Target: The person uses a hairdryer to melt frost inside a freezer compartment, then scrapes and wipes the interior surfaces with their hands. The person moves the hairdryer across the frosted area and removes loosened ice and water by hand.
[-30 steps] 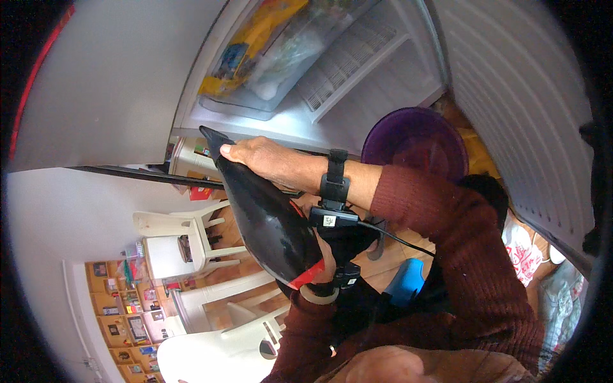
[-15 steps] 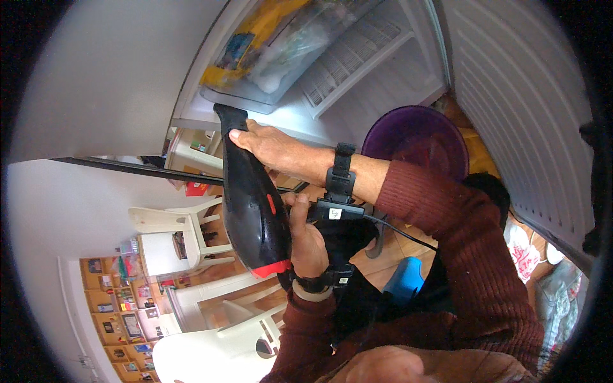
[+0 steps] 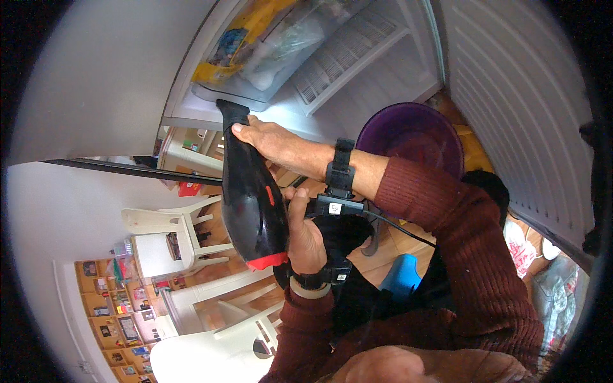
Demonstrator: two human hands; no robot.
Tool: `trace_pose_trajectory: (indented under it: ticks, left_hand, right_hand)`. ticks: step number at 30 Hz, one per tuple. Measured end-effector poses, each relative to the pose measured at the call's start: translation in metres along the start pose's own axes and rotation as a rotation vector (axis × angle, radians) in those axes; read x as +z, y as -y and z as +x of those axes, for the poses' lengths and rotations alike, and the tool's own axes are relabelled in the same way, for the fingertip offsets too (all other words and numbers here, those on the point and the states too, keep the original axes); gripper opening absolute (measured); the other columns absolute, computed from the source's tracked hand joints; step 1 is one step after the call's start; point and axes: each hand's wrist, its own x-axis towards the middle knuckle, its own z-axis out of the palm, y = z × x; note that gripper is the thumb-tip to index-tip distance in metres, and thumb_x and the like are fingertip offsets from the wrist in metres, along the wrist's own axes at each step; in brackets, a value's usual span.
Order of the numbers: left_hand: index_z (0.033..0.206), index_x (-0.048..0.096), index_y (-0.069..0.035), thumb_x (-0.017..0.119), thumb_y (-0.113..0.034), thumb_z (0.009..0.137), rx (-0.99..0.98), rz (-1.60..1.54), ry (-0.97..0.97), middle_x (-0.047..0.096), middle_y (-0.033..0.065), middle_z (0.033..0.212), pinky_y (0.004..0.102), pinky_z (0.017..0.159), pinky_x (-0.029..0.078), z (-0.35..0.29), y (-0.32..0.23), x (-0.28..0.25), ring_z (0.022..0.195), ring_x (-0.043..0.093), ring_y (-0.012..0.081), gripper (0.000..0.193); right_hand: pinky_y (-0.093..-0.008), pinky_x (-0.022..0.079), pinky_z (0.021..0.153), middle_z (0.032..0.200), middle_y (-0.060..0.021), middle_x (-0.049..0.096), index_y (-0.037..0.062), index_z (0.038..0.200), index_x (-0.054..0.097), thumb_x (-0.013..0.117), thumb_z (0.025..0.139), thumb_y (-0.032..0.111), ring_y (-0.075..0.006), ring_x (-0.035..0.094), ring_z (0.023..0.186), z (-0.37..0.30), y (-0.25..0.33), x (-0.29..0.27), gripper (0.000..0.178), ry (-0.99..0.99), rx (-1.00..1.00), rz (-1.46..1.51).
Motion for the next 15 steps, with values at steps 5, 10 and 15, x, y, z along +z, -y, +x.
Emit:
trace_pose_trajectory:
  ticks: [5, 10, 15]
  left_hand:
    - [0.103, 0.062, -0.01, 0.071, -0.003, 0.092, -0.02, -0.008, -0.007, 0.064, -0.0009, 0.1, 0.0307, 0.091, 0.051, 0.001, 0.003, -0.001, 0.097, 0.062, 0.0131, 0.016]
    - [0.107, 0.061, -0.009, 0.071, -0.002, 0.092, -0.078, -0.045, -0.025, 0.063, -0.0003, 0.101, 0.0303, 0.093, 0.05, -0.003, 0.001, 0.002, 0.097, 0.062, 0.0136, 0.019]
    - [0.11, 0.059, -0.008, 0.07, -0.002, 0.093, -0.01, -0.019, 0.028, 0.06, -0.0006, 0.1, 0.0316, 0.092, 0.05, -0.007, -0.002, 0.004, 0.096, 0.061, 0.0143, 0.021]
  right_hand:
    - [-0.0402, 0.062, 0.075, 0.153, -0.0313, 0.04, -0.0084, 0.16, 0.006, 0.041, 0.101, 0.067, -0.0334, 0.067, 0.109, -0.001, -0.004, -0.002, 0.102, -0.01, -0.04, -0.011]
    - [-0.043, 0.061, 0.08, 0.153, -0.0317, 0.04, -0.0071, 0.16, 0.009, 0.041, 0.102, 0.067, -0.0346, 0.066, 0.113, 0.004, -0.012, -0.003, 0.1, -0.035, -0.018, -0.03]
    - [-0.0429, 0.06, 0.08, 0.131, -0.0239, 0.059, -0.0013, 0.152, 0.034, 0.04, 0.102, 0.068, -0.0324, 0.066, 0.111, 0.003, -0.016, -0.004, 0.085, -0.082, -0.007, -0.065]
